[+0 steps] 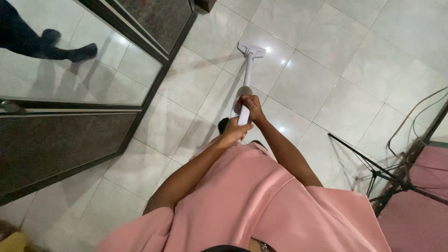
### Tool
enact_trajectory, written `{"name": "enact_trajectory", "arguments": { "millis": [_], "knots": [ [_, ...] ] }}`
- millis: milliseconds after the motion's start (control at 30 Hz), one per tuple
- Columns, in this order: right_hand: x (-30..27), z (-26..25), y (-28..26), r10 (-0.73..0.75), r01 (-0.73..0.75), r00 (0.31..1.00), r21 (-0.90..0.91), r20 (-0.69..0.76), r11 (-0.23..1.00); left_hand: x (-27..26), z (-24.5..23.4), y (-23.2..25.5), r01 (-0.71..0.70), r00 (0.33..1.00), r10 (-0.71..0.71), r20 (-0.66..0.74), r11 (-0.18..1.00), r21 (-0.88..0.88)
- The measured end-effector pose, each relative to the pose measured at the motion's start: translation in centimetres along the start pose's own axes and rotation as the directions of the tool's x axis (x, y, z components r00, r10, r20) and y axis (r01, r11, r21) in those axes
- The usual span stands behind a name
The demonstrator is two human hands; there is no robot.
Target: The person vacuums the tiled floor using a handheld vacuum cleaner.
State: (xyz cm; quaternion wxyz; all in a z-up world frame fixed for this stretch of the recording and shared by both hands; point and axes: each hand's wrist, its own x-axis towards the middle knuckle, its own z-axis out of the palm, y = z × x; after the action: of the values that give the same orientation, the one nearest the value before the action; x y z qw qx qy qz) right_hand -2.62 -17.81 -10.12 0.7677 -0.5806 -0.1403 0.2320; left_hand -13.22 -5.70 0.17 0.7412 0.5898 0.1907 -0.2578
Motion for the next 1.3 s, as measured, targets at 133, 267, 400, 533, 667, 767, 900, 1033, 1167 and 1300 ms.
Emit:
{"name": "enact_trajectory", "arguments": {
  "millis": [133, 267, 400, 533, 667, 767, 900, 1033, 1167, 1300],
  "knots": [
    [-3.0, -2.5, -0.5, 0.053, -0.052, 0.998, 0.034, -0.043, 0.998, 0.0, 3.3, -1.6, -0.018, 1.000, 0.019, 0.013, 0.999, -0.028],
    [-8.2, -5.3, -1.1, 0.087, -0.087, 0.991, 0.012, -0.102, 0.996, -0.9, 8.5, -4.2, -0.013, 1.000, 0.014, 0.011, 0.999, -0.039],
    [-14.0, -7.9, -1.8, 0.062, -0.062, 0.992, 0.005, -0.112, 0.998, -3.0, 13.0, -7.3, 0.013, 0.998, -0.014, 0.054, 1.000, 0.010],
    [-21.1, -10.4, -2.4, 0.045, -0.036, 0.983, 0.051, -0.176, 0.998, -4.7, 18.1, -10.8, 0.032, 0.995, -0.037, 0.088, 0.998, 0.051],
    [-28.2, -11.7, -3.7, -0.003, -0.028, 0.978, -0.148, -0.206, 0.989, -8.2, 22.6, -14.1, -0.002, 0.991, -0.006, 0.134, 0.998, 0.063],
    [-33.4, -11.1, -4.5, -0.099, 0.038, 0.974, -0.285, -0.202, 0.958, -11.5, 24.7, -15.2, 0.026, 0.989, -0.055, 0.138, 0.979, 0.202],
    [-36.7, -8.7, -4.1, -0.093, 0.025, 0.965, -0.268, -0.245, 0.963, -16.2, 24.1, -15.6, -0.008, 0.986, -0.031, 0.161, 0.972, 0.234],
    [-37.0, -5.0, -2.5, -0.116, 0.045, 0.973, -0.325, -0.200, 0.945, -19.5, 21.1, -16.5, -0.040, 0.996, 0.016, 0.086, 0.956, 0.291],
    [-36.5, -1.4, -1.9, -0.107, 0.085, 0.993, -0.372, -0.040, 0.924, -23.3, 19.6, -17.5, 0.045, 0.995, -0.026, -0.093, 0.976, 0.214],
    [-34.2, 1.9, -2.5, -0.068, 0.123, 0.984, -0.347, 0.168, 0.930, -25.2, 19.2, -17.9, 0.112, 0.965, -0.088, -0.245, 0.990, 0.084]
  ]
}}
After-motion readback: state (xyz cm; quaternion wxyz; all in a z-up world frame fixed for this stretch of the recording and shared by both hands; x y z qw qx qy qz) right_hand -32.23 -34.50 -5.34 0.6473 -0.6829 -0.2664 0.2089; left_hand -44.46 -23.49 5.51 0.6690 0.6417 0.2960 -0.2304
